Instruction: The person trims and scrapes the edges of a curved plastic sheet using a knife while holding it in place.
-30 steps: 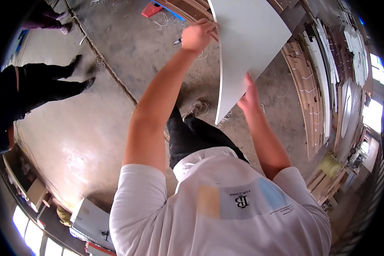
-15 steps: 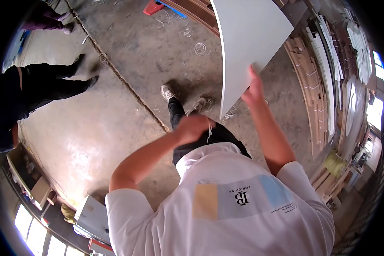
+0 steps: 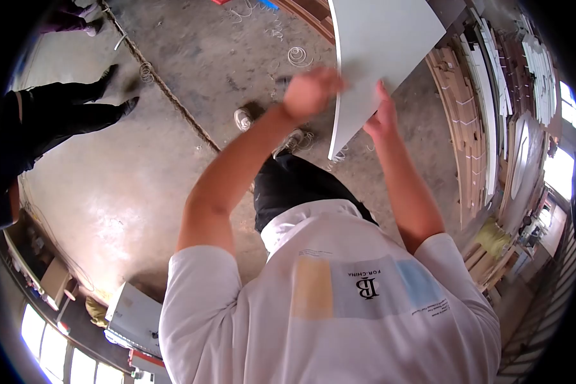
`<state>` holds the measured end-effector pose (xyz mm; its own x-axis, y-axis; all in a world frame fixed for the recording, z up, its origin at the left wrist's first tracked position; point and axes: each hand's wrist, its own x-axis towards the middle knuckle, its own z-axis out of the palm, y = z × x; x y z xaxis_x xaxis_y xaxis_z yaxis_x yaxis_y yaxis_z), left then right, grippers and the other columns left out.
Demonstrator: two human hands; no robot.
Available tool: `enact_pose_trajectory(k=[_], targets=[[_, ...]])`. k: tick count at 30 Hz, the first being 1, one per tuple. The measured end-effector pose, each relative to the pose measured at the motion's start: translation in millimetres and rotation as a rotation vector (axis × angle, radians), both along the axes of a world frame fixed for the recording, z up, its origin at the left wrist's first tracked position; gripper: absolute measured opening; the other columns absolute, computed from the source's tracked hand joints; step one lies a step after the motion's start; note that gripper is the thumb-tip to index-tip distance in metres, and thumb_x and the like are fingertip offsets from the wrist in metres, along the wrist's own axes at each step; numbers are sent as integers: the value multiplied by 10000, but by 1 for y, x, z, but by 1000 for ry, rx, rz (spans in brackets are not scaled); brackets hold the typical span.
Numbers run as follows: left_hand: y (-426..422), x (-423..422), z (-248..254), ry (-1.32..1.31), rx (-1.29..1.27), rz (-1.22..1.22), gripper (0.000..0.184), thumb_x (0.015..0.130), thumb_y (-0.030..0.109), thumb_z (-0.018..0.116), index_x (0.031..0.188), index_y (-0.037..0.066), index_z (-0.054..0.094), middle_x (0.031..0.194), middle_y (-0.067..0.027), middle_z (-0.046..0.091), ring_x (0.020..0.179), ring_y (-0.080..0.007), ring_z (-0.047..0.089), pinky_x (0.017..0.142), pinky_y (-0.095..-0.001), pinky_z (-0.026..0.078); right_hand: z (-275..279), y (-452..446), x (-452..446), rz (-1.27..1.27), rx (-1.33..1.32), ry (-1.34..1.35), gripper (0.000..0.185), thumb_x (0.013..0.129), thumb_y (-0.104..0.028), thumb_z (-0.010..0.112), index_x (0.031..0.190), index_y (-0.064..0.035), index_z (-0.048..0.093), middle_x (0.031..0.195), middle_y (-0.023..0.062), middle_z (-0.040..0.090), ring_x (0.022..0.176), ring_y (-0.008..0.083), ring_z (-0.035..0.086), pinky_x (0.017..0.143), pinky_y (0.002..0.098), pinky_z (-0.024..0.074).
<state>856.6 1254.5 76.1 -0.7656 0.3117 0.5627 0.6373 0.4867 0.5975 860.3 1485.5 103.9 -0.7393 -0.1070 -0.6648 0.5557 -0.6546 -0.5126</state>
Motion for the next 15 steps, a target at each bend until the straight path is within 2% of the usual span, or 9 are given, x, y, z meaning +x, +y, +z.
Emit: enact_pose_trajectory(k=[2, 3, 5, 8, 9, 10, 11, 12, 15], targets=[[-2, 77, 18, -82, -41, -141, 503, 690, 32, 658, 1161, 184, 746, 1045, -26, 717, 938, -286, 701, 723, -423, 617, -1, 0, 4, 30, -71, 57, 487, 1134, -413, 520, 1497, -89, 536, 1425, 62, 640, 1310, 275, 607, 1096, 460, 512], [-3, 117, 21, -179, -37, -166, 472, 726, 25, 686, 1166, 184, 747, 1038, -30, 713, 954, -292, 700, 737, -423, 618, 0, 0, 0, 47, -104, 97, 487, 1133, -414, 523, 1498, -90, 536, 1423, 63, 641, 1308, 275, 608, 1095, 461, 512], [-11, 178, 14, -331, -245, -568, 427, 788, 41, 730, 1192, 181, 745, 1037, -39, 710, 981, -296, 702, 781, -420, 623, 4, -2, -1, 6, -67, 68, 487, 1135, -414, 520, 1499, -91, 535, 1421, 63, 641, 1307, 273, 608, 1093, 462, 512], [-30, 195, 9, -474, 18, -494, 326, 849, 40, 742, 1147, 171, 750, 1064, -60, 726, 1020, -302, 706, 825, -424, 622, 7, -4, 2, 4, -39, 33, 486, 1136, -414, 518, 1499, -92, 536, 1420, 59, 641, 1305, 270, 609, 1091, 462, 512], [-31, 167, 5, -437, 1, -203, 320, 854, -28, 707, 1116, 150, 753, 1093, -73, 745, 1017, -308, 717, 836, -419, 614, 7, -3, -2, 13, -31, 32, 486, 1136, -414, 518, 1499, -92, 537, 1420, 57, 641, 1305, 269, 610, 1091, 462, 512], [-34, 114, 28, -463, 335, -43, 284, 878, -46, 693, 1107, 109, 758, 1078, -110, 756, 965, -323, 729, 818, -412, 604, 3, -1, 0, 21, -29, 37, 485, 1136, -415, 518, 1500, -94, 537, 1423, 55, 639, 1306, 267, 609, 1092, 461, 512], [-35, 75, 14, -503, 145, 128, 248, 905, -19, 705, 1131, 68, 760, 1019, -145, 746, 912, -340, 726, 798, -407, 591, -1, 1, 3, 29, -24, 39, 485, 1136, -415, 518, 1501, -96, 537, 1427, 52, 637, 1307, 265, 609, 1093, 461, 511], [-31, 32, 29, -476, 354, 252, 210, 914, -10, 712, 1111, 46, 760, 980, -169, 735, 891, -334, 725, 778, -412, 579, -3, 1, -2, 42, -20, 53, 485, 1136, -416, 519, 1502, -98, 536, 1431, 49, 635, 1308, 264, 609, 1095, 460, 511], [-15, -70, 13, -263, 300, 340, 206, 961, 84, 673, 1136, 107, 778, 981, -92, 729, 890, -303, 718, 745, -413, 568, 10, -7, 0, -21, 20, 6, 494, 1136, -418, 518, 1511, -95, 526, 1445, 51, 628, 1312, 262, 609, 1096, 465, 512]])
